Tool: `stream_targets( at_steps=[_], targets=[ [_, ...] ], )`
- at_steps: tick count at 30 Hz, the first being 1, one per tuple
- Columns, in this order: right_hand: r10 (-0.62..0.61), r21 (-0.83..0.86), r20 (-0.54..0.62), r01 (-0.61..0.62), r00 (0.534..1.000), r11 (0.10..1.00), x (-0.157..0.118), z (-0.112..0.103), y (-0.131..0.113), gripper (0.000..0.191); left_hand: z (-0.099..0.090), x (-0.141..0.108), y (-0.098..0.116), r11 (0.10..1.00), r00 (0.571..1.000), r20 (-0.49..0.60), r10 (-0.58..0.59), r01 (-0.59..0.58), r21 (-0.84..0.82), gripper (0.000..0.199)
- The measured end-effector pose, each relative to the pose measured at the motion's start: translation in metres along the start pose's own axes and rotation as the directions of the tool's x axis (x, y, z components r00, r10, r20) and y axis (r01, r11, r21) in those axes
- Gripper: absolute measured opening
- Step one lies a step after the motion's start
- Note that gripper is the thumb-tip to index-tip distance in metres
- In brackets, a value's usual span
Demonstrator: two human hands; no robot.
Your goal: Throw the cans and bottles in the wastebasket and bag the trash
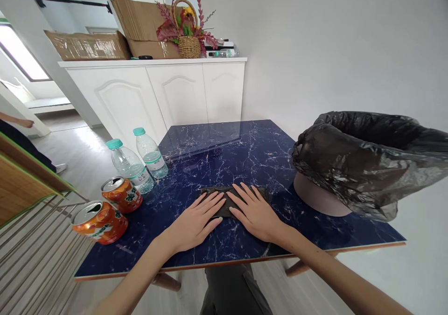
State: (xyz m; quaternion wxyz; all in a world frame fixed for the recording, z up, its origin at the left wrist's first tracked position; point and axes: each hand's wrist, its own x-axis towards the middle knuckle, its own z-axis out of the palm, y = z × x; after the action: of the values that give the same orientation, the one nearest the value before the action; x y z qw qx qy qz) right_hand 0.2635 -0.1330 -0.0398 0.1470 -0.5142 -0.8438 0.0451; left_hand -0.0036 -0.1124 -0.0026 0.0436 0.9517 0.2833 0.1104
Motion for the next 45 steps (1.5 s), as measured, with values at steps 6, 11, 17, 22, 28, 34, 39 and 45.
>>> stream_targets(
  at_steps=[6,11,17,22,28,34,39,45],
  targets=[
    [0.006,0.018,-0.011,-0.005,1.0,1.0,0.0,-0.001,-0.001,0.064,0.001,-0.003,0.002,1.0,0.999,-0.046,-0.001,0.001,-0.001,0.06],
    [-0.064,-0.032,-0.105,0.061,0.992,0.998,-0.027,-0.017,-0.028,0.061,-0.007,-0.013,0.005,0.999,0.975,-0.219,-0.041,0.047,0.021,0.051],
    [-0.139,-0.092,-0.053,0.133,0.989,0.987,-0.066,-0.022,-0.062,0.061,-0.004,-0.016,0.004,0.984,0.935,-0.314,-0.165,0.179,0.018,0.043],
    [0.025,-0.084,-0.043,-0.029,0.999,0.996,-0.045,-0.006,-0.052,0.069,-0.002,-0.015,0.003,0.98,0.934,-0.308,-0.18,0.197,0.027,0.042],
    [0.101,-0.128,-0.116,-0.115,0.988,0.985,-0.005,-0.001,-0.019,0.07,-0.001,-0.017,0.002,0.969,0.92,-0.32,-0.228,0.246,0.017,0.041],
    [0.125,-0.178,-0.217,-0.166,0.968,0.97,0.028,-0.016,0.038,0.061,0.0,-0.016,0.002,0.963,0.915,-0.317,-0.249,0.267,0.016,0.041],
    [0.218,-0.233,-0.31,-0.296,0.925,0.926,0.053,-0.045,0.078,0.051,0.003,-0.016,0.0,0.962,0.918,-0.308,-0.25,0.271,0.026,0.041],
    [0.25,-0.362,-0.49,-0.456,0.835,0.813,0.076,-0.075,0.109,0.055,0.006,-0.016,-0.002,0.96,0.917,-0.302,-0.262,0.281,0.021,0.042]
  ],
)
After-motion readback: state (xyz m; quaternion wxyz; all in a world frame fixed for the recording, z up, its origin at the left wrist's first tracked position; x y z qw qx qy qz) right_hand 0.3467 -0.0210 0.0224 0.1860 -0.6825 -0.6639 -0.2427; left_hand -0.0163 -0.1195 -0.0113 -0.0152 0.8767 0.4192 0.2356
